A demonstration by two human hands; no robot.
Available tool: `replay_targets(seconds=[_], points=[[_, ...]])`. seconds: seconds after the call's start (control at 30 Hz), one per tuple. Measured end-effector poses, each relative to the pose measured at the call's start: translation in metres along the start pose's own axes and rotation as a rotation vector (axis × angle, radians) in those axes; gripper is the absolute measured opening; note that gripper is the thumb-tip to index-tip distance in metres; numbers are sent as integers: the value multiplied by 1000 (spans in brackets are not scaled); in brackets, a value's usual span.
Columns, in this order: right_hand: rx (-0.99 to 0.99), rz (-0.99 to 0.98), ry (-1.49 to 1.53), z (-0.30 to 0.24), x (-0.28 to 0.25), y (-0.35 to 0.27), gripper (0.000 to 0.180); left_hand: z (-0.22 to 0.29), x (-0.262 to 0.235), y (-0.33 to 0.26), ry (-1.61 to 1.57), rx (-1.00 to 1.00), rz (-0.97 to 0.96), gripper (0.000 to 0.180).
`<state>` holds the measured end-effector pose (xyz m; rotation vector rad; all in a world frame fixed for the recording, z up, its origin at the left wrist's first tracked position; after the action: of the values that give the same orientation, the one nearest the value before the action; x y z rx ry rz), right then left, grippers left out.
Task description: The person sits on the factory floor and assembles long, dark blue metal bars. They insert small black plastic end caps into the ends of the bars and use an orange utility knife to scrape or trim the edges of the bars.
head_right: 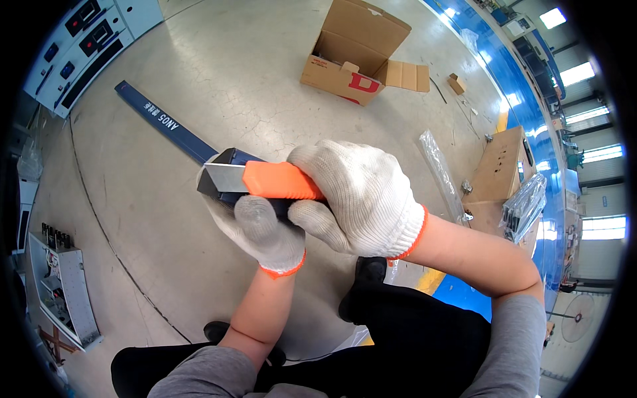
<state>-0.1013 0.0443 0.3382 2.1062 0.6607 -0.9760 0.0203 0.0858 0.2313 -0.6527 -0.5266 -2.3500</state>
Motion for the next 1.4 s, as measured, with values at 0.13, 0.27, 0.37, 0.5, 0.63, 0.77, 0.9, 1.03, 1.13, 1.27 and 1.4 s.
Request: replay_targets(seconds=[0.13,0.27,0.37,0.5,0.63,0.77,0.9,1.03,1.13,1.27,1.4], points=[[-11,-78,37,-5,-5,2,37,2,-2,-2,-28,-18,17,83],[6,-88,79,-2,-8,-3,40,7,0,-2,-61,27,21,85],[164,-85,116,3,-5,-9,37,4,6,6,8,-54,89,85],[249,-45,122,-1,7,-10,34,-9,3,16,128,71,26,60],[204,-58,52,-7,-1,2,35,0,12,20,126,126,-95,63],[292,-73,30,-10,0,10,35,-4,4,11,86,144,-43,62],[586,-66,-40,56,-5,-22,42,17,3,4,263,225,31,60],[649,164,91,70,-38,-31,55,24,3,12,329,295,39,60],[411,72,189,11,-35,-8,51,26,5,10,200,242,36,60],[63,-76,167,-6,-25,-14,62,30,8,5,150,200,-7,65],[-48,-137,75,-11,-27,-8,60,23,6,1,-37,143,11,88]])
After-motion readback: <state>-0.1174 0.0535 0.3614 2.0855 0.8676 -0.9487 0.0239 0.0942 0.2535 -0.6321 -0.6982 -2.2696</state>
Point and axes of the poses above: each hand's wrist, its own y-axis towards the middle knuckle, its own x-axis out of the palm, z = x × y, the point moved 2 cm from there along y, towards the middle knuckle, and after that the axes turned 6 degrees about y, right-handed, at the moved point
